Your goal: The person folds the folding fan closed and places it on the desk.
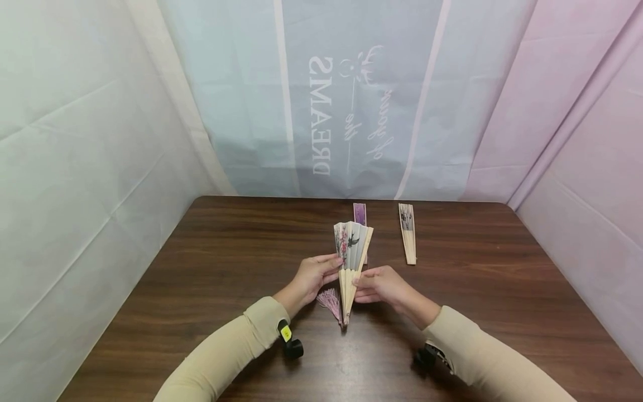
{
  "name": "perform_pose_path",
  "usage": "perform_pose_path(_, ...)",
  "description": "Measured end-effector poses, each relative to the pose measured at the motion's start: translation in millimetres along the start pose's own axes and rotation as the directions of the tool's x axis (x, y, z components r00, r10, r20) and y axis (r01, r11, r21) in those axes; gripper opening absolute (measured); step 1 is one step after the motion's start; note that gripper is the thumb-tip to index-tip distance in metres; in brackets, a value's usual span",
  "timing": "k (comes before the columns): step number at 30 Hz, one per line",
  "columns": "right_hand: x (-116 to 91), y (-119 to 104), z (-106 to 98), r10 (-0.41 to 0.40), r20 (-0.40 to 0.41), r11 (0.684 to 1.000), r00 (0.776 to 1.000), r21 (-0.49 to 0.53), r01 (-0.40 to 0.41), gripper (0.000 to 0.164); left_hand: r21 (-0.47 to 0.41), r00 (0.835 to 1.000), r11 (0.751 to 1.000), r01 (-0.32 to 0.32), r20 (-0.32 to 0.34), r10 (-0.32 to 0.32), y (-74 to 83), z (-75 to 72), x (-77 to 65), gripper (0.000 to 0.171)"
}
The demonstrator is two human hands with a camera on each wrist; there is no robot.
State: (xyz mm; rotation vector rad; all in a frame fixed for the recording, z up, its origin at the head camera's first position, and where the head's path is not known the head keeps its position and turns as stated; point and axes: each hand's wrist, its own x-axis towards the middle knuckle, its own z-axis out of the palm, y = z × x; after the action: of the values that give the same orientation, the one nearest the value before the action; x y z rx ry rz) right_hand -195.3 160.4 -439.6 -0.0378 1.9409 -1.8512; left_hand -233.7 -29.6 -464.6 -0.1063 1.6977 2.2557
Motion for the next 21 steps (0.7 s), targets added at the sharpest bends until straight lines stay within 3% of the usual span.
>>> perform_pose_path(21, 0.8, -3.0, 3.5, 0.014, 0.032, 0.999, 0.999, -0.038, -0.013, 0.027, 0.04, 1.0, 0.999, 0.008, 0.007, -0.009, -5.2, -1.7, 1.0, 0.039)
